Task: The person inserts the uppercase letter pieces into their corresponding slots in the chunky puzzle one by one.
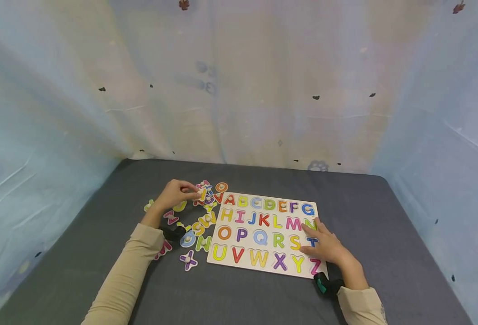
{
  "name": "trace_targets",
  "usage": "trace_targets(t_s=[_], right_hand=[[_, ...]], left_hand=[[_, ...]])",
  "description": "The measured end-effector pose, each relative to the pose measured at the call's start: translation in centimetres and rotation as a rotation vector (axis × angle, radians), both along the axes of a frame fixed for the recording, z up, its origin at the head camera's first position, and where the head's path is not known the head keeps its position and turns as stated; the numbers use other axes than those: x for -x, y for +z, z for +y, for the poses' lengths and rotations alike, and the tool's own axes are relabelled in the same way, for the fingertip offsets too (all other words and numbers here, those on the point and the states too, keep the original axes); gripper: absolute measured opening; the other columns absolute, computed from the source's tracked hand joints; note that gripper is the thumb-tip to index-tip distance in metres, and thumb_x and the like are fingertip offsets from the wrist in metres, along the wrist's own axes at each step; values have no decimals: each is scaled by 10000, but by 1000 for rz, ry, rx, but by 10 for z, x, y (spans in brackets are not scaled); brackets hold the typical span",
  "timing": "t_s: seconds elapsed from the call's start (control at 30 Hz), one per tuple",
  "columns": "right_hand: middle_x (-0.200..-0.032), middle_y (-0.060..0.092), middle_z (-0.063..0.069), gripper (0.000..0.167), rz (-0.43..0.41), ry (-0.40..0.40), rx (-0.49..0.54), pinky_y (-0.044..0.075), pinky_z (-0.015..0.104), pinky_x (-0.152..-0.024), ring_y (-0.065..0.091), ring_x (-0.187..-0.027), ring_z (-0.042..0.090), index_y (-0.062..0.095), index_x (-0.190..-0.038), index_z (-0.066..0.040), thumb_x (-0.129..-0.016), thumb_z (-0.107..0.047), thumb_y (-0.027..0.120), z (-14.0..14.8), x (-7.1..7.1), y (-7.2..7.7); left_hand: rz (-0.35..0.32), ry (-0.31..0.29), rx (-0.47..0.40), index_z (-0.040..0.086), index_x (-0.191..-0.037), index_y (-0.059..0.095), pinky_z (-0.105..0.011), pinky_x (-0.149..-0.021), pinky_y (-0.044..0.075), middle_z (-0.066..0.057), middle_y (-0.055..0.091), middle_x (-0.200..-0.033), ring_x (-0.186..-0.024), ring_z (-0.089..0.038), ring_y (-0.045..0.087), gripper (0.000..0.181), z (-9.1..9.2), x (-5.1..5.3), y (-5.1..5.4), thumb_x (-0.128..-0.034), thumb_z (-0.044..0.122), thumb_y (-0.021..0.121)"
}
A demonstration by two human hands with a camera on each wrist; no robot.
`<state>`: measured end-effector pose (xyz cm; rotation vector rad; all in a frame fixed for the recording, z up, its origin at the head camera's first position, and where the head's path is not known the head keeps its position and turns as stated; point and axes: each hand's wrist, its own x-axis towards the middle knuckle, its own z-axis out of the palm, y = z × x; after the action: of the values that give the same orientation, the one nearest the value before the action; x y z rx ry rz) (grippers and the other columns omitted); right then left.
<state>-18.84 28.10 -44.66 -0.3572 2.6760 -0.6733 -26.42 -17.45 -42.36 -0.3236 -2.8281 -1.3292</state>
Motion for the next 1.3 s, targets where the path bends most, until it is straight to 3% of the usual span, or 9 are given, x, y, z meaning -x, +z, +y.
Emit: trace_targets(t_s=[0.1,0.17,0.27,0.33,0.47,0.73,0.8,1.0,1.3], right_hand=[[-1544,60,375,872,-4,-8,-5,234,781,-988,129,-1343,674,336,-1483,-48,-815,-462,714,1,0,-1],[-1542,62,376,878,-2,-9,-13,238,783,-983,132,-1339,679,337,-1483,-51,-810,-471,714,1,0,-1],[-1539,64,380,880,-1,-8,-16,241,784,-979,134,-1335,684,336,-1482,-48,-809,-471,715,2,1,-1],[-1540,65,380,877,0,-7,-14,244,781,-983,134,-1339,680,336,-1482,-47,-810,-464,716,2,1,-2],[-1541,70,379,866,8,0,-12,256,767,-993,142,-1348,666,338,-1483,-49,-816,-448,718,2,2,-2],[-1543,70,374,866,9,-1,-16,261,768,-988,146,-1344,670,335,-1485,-53,-816,-449,715,3,2,-3],[-1547,64,367,873,5,-7,-18,250,776,-986,139,-1341,675,332,-1488,-58,-814,-464,710,3,2,-2],[-1549,52,365,880,-9,-6,-8,241,783,-981,129,-1342,677,321,-1493,-59,-818,-475,703,3,1,-2],[-1544,63,374,859,9,9,2,218,790,-983,131,-1336,684,337,-1486,-55,-824,-458,706,2,1,-3]], left_hand=[[-10,-9,-27,30,-962,749,-266,-597,344,-17,560,-637,-573,-197,448,221,11,-2,2,-834,211,753],[-19,-15,-29,31,-965,749,-258,-584,368,-22,529,-597,-589,-242,506,223,18,-3,1,-834,212,753],[-36,-27,-28,26,-966,750,-250,-572,359,18,451,-547,-567,-217,490,229,29,-4,-3,-834,214,753],[-45,-34,-23,26,-957,755,-240,-561,333,58,368,-539,-530,-158,390,226,36,-5,-6,-828,211,759],[-74,-31,-24,36,-948,763,-230,-543,277,57,351,-519,-512,-110,307,216,49,-6,-10,-813,205,772],[-131,-24,-38,65,-908,771,-234,-533,264,36,481,-668,-539,-113,271,175,69,-7,-21,-808,209,777],[-139,-24,-32,67,-897,772,-227,-527,281,53,536,-715,-543,-100,297,167,74,-7,-23,-806,208,780],[-168,-15,0,72,-880,773,-222,-525,283,9,488,-706,-562,-114,338,157,83,-9,-27,-794,203,788],[-185,26,91,97,-856,774,-223,-561,341,-74,631,-916,-689,-137,452,168,89,-10,-30,-776,243,800]])
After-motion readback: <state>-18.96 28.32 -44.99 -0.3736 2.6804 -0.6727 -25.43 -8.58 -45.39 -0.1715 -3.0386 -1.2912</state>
